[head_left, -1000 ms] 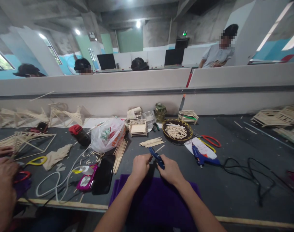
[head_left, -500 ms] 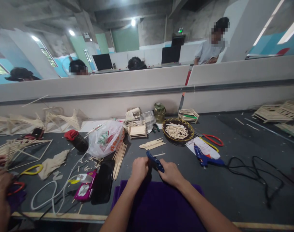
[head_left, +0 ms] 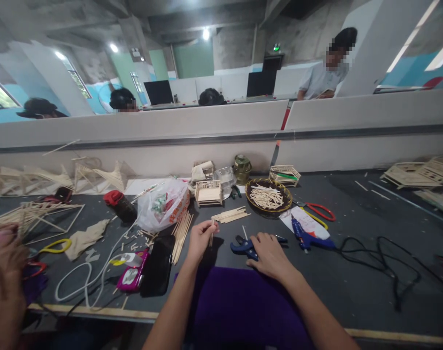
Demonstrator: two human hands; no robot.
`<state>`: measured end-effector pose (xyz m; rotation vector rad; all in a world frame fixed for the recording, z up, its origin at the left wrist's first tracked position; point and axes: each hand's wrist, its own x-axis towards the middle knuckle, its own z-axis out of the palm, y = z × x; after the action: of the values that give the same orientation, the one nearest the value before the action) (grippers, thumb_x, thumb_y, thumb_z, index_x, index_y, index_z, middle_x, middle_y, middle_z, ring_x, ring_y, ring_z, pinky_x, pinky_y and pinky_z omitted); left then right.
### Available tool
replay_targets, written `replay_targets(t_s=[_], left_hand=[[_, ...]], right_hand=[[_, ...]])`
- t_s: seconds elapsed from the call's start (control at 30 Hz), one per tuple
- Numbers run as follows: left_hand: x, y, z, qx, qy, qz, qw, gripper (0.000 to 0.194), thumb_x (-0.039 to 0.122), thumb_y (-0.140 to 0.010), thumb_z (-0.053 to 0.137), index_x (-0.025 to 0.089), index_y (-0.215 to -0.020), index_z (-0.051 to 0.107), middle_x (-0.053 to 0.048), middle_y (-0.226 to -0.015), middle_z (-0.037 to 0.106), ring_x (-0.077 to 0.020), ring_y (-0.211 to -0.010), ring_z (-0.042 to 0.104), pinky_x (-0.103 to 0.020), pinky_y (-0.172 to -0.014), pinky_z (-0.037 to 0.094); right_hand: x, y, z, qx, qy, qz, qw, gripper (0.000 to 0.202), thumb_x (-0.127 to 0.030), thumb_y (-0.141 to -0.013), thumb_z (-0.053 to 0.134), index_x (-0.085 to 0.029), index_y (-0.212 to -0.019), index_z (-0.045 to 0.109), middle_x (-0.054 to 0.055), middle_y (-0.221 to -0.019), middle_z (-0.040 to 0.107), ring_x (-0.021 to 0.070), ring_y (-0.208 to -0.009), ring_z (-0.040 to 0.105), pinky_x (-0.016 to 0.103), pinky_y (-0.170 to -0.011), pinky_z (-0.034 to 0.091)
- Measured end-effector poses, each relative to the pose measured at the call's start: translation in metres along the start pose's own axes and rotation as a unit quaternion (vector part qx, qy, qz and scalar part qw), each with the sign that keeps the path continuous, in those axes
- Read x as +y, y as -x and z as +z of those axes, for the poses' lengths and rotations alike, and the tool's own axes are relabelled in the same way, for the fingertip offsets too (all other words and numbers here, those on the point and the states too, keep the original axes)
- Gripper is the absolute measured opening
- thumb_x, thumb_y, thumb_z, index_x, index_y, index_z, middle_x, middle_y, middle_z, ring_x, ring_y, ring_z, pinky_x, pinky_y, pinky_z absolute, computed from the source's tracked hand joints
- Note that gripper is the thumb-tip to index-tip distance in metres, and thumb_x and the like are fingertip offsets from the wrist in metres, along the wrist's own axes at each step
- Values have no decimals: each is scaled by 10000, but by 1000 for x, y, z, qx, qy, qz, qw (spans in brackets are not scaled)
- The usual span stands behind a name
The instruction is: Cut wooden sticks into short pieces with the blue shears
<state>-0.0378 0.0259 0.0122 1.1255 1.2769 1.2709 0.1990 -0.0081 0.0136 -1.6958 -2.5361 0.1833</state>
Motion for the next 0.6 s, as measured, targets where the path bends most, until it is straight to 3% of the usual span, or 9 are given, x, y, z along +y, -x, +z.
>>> replay_targets(t_s=[0.1, 0.2, 0.27, 0.4, 0.6], left_hand=[[1, 4, 6, 4, 47, -21, 999, 342, 387, -630, 742, 117, -837, 710, -68, -773, 706, -184, -715, 660, -302, -723, 512], [-1, 6, 9, 5, 60, -24, 998, 354, 386, -626, 755, 115, -851, 716, -78, -773, 720, -184, -716, 667, -306, -730, 515], [-2, 6, 10, 9, 57, -17, 998, 335, 377, -636, 750, 118, -846, 721, -76, -772, 725, -182, -720, 669, -305, -736, 514], [-6, 7, 11, 12, 46, 14, 999, 289, 355, -667, 727, 123, -840, 727, -69, -787, 728, -194, -766, 675, -328, -785, 512], [-9, 10, 12, 2, 37, 57, 998, 254, 338, -720, 693, 129, -859, 731, -63, -825, 735, -203, -810, 675, -337, -833, 504]], right_hand=[[5, 2, -1, -21, -40, -26, 999, 604, -580, -664, 698, -186, -1114, 616, 112, -1041, 585, 263, -990, 532, 335, -850, 363], [7, -7, -4, -26, -67, 8, 997, 362, -510, -865, 506, -197, -969, 656, 81, -937, 619, 212, -912, 576, 290, -786, 379], [6, -18, -4, -11, -57, 59, 997, 327, -420, -930, 421, -196, -897, 658, 76, -896, 635, 202, -896, 595, 280, -752, 385], [-2, -43, 5, -2, -41, 129, 991, 259, -365, -898, 502, -161, -873, 660, 118, -935, 647, 231, -938, 605, 291, -743, 398], [-16, -65, 25, 14, -122, 127, 984, 159, -193, -872, 492, -137, -877, 641, 140, -991, 642, 237, -981, 596, 313, -805, 399]])
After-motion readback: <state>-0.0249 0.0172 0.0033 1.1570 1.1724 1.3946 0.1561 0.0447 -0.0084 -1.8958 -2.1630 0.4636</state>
